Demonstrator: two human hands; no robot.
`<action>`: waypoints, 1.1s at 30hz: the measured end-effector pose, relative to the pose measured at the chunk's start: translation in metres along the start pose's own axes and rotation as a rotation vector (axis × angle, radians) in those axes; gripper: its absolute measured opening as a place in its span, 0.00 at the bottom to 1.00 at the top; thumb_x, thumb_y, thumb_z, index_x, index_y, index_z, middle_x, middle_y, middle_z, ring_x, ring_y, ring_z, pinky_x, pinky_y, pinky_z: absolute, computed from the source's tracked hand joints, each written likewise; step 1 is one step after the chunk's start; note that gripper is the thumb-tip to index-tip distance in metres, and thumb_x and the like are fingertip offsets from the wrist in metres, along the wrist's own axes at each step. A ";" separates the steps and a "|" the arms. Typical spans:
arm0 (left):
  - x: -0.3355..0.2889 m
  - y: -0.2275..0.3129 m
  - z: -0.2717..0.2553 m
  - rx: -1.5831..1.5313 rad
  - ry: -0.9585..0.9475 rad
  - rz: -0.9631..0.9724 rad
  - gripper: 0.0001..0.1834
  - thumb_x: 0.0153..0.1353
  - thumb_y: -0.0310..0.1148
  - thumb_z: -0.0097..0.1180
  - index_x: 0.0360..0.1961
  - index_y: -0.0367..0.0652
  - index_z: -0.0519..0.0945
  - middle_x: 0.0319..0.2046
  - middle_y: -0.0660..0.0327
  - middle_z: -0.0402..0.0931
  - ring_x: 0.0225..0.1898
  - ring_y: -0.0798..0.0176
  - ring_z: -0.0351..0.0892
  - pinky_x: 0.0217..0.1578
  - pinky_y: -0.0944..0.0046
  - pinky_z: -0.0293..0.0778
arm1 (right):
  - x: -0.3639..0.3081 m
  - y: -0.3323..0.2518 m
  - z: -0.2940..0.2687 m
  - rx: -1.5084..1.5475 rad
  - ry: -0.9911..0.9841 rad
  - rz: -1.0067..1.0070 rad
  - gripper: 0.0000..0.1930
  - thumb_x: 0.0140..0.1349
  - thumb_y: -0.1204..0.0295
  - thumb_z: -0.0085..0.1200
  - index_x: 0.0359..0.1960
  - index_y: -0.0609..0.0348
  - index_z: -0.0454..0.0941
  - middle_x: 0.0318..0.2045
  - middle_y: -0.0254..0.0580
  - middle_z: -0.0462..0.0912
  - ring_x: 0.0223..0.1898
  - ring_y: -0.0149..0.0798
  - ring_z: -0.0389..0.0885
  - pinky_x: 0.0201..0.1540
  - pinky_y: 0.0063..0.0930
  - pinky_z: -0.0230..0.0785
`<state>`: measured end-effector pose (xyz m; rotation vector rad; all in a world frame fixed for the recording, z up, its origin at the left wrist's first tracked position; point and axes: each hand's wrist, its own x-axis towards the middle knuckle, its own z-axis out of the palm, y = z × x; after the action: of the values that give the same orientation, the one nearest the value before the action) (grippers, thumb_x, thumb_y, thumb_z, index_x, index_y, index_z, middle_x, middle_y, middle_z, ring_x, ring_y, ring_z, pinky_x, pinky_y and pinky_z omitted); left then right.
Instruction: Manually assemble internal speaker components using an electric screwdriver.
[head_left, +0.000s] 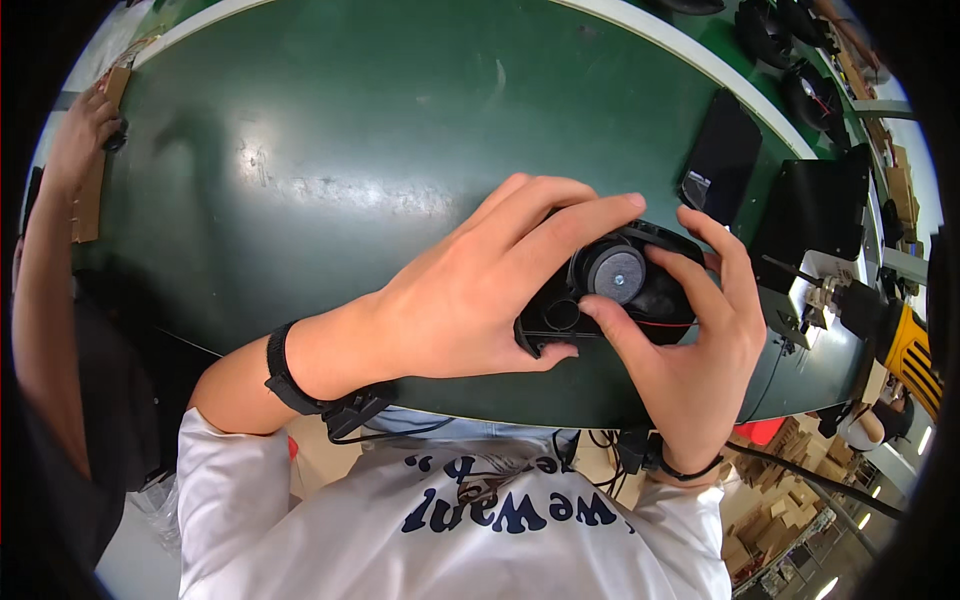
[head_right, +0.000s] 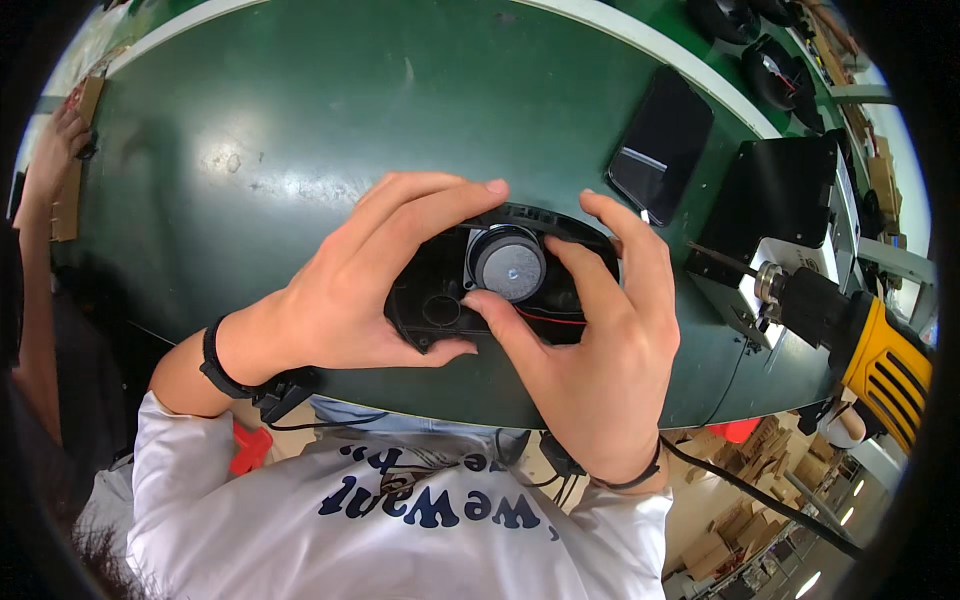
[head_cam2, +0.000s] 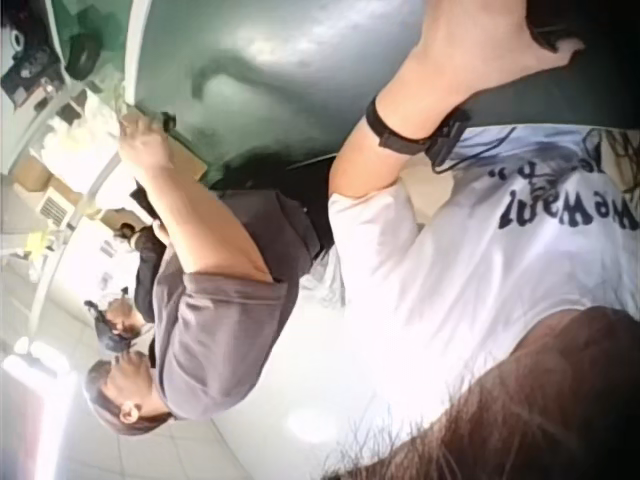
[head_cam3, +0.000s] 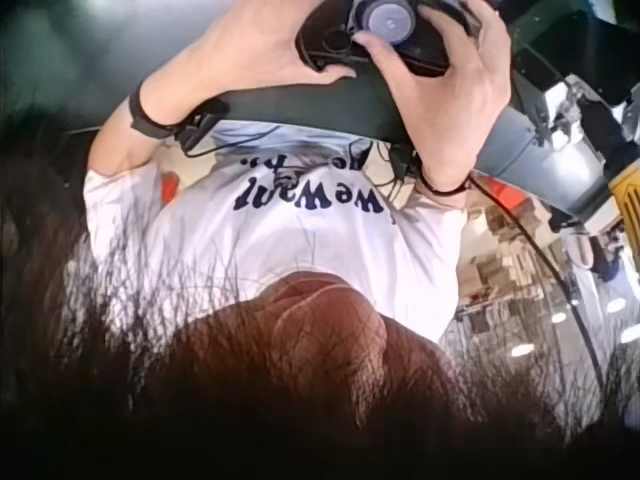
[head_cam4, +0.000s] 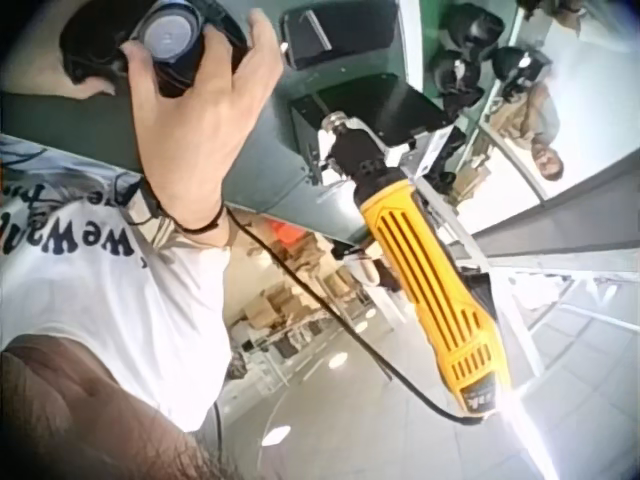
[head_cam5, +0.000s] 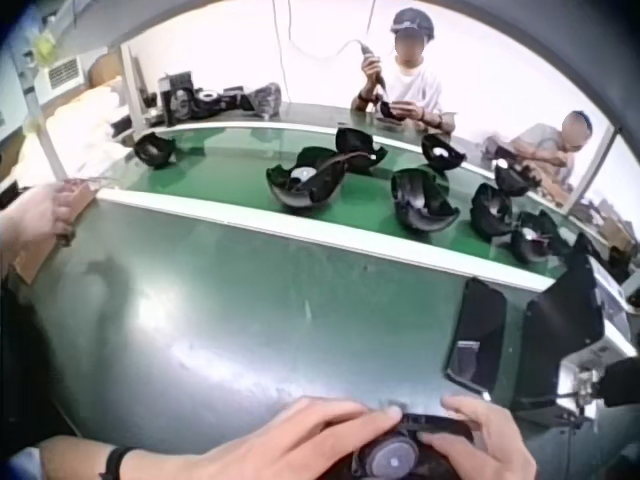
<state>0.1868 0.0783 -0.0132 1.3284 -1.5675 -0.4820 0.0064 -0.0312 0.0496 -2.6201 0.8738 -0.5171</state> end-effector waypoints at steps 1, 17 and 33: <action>0.000 0.001 0.000 0.020 0.005 0.009 0.55 0.34 0.28 0.79 0.69 0.34 0.68 0.62 0.49 0.73 0.58 0.43 0.75 0.56 0.51 0.75 | 0.000 -0.001 0.001 -0.003 -0.008 0.006 0.22 0.40 0.73 0.79 0.38 0.66 0.85 0.54 0.49 0.82 0.50 0.49 0.85 0.54 0.37 0.76; 0.001 0.001 -0.001 0.013 0.044 0.010 0.52 0.31 0.28 0.79 0.65 0.33 0.72 0.61 0.51 0.77 0.55 0.44 0.78 0.54 0.51 0.76 | 0.007 0.001 0.004 0.090 -0.038 -0.037 0.21 0.38 0.75 0.78 0.38 0.67 0.85 0.50 0.49 0.85 0.47 0.48 0.88 0.50 0.35 0.79; 0.002 0.001 -0.003 0.041 0.042 0.012 0.51 0.32 0.28 0.79 0.64 0.35 0.74 0.59 0.50 0.77 0.55 0.45 0.78 0.53 0.53 0.78 | 0.006 0.002 0.005 0.102 -0.014 -0.035 0.21 0.38 0.75 0.78 0.37 0.68 0.86 0.48 0.48 0.86 0.46 0.47 0.88 0.50 0.34 0.79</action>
<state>0.1885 0.0775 -0.0101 1.3507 -1.5575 -0.4136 0.0123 -0.0353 0.0458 -2.5478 0.7776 -0.5366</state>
